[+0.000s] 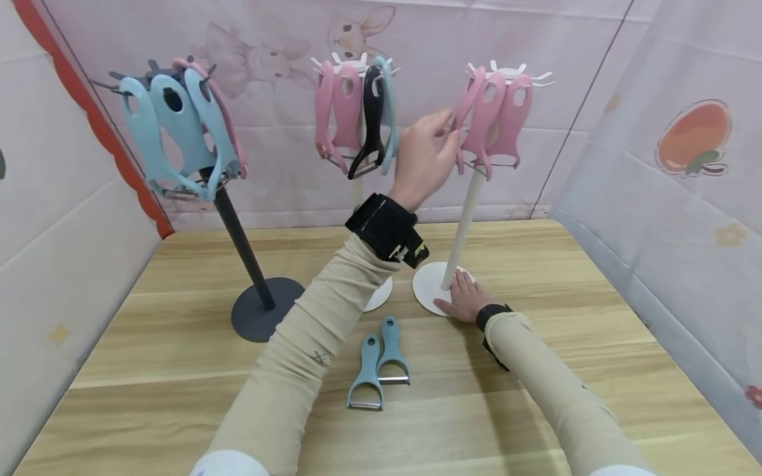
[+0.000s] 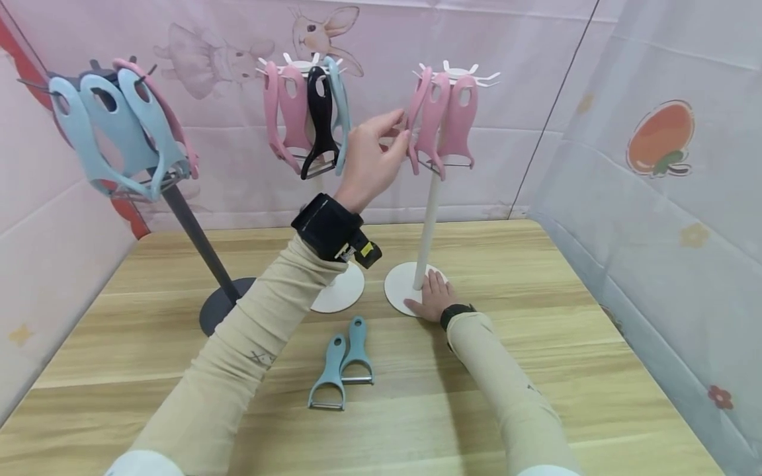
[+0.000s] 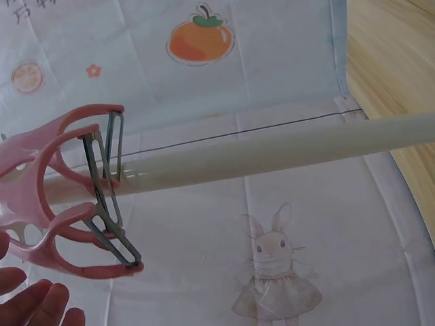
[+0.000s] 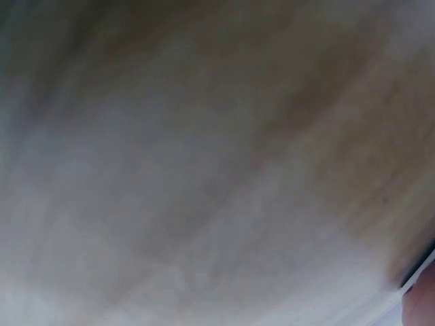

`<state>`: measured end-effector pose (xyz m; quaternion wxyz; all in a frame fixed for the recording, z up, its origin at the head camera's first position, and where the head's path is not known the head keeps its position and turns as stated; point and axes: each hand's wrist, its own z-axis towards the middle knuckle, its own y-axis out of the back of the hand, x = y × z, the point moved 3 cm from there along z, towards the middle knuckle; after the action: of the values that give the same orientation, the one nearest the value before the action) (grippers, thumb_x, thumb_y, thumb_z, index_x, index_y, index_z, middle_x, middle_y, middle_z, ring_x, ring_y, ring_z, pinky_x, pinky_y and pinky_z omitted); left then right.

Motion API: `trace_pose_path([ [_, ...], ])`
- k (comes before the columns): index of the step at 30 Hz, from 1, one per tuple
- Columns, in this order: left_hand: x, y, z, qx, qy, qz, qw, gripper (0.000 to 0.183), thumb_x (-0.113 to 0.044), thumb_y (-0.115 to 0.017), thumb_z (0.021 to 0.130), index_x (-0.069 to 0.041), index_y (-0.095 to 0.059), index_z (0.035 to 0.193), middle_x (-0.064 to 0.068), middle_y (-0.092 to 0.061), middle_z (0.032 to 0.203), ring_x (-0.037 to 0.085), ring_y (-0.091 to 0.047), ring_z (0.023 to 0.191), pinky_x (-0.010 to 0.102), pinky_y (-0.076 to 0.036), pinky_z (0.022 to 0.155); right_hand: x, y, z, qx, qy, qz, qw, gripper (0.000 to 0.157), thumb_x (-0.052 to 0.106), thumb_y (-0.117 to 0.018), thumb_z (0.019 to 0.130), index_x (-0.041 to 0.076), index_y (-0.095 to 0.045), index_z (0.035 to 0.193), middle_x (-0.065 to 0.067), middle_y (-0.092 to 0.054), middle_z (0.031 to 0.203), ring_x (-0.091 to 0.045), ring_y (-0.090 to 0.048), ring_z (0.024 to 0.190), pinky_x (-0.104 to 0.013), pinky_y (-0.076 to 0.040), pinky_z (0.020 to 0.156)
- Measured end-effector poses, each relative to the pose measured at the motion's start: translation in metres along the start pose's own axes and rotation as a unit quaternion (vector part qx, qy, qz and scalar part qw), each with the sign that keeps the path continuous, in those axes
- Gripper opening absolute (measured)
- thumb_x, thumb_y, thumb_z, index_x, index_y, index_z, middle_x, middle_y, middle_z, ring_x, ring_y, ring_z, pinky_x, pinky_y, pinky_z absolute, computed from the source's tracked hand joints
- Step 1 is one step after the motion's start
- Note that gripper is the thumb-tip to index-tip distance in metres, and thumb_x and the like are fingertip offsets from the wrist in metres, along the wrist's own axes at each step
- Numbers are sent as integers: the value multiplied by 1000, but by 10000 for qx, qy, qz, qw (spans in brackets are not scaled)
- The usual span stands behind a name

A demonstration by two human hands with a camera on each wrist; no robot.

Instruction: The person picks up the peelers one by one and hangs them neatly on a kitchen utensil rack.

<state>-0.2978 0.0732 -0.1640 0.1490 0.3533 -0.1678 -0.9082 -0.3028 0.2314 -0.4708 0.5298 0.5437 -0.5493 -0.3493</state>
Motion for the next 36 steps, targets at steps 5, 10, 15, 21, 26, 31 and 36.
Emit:
trace_pose_path([
  [5, 9, 5, -17, 122, 3, -62, 9999, 31, -10, -57, 88, 0, -61, 117, 12, -60, 117, 21, -60, 101, 19, -41, 86, -1, -1, 0, -4, -5, 19, 10000, 80, 47, -38, 93, -14, -15, 139, -30, -5, 146, -42, -3, 134, -55, -8, 106],
  [10, 19, 8, -47, 662, 60, -349, 9972, 28, -8, -56, 88, 3, -62, 113, 15, -61, 114, 21, -62, 93, 20, -48, 76, 0, 0, 0, 28, -12, 119, 9999, 81, 47, -39, 93, -14, -14, 139, -30, -5, 146, -41, -2, 135, -55, -8, 106],
  [15, 22, 17, -81, 1149, -46, -374, 9927, 27, -9, -56, 89, 3, -63, 112, 16, -62, 112, 21, -62, 90, 20, -49, 71, 1, 1, -1, 113, -2, 201, 9997, 81, 47, -37, 93, -14, -12, 140, -29, -3, 147, -41, -1, 135, -54, -6, 106],
  [21, 21, 28, -110, 1041, -591, 327, 9923, 27, -12, -61, 86, 1, -65, 109, 14, -65, 106, 20, -62, 85, 27, -48, 69, 0, 1, -1, -62, 95, 203, 9997, 82, 47, -39, 92, -15, -12, 139, -31, -4, 146, -43, -2, 134, -56, -7, 105],
  [26, 26, 30, -130, 1178, -687, 887, 9867, 29, -15, -63, 85, 0, -65, 109, 13, -65, 105, 23, -61, 94, 32, -48, 79, -2, 3, -1, -169, 130, 212, 9995, 82, 47, -40, 92, -16, -13, 138, -33, -6, 145, -44, -4, 133, -57, -8, 105],
  [31, 36, 26, -150, 1508, -660, 1642, 9726, 32, -20, -63, 85, -1, -64, 111, 13, -64, 107, 25, -61, 97, 35, -51, 75, -1, 3, -1, -124, 111, 196, 9997, 81, 45, -40, 93, -17, -12, 138, -32, -6, 145, -44, -4, 133, -57, -9, 105],
  [36, 53, 21, -177, 2076, -417, 2530, 9440, 37, -23, -61, 86, -2, -60, 116, 17, -58, 113, 30, -60, 92, 36, -52, 65, 3, 3, -2, -152, 153, 133, 9997, 83, 48, -39, 92, -17, -14, 137, -33, -7, 144, -45, -5, 133, -56, -9, 105],
])
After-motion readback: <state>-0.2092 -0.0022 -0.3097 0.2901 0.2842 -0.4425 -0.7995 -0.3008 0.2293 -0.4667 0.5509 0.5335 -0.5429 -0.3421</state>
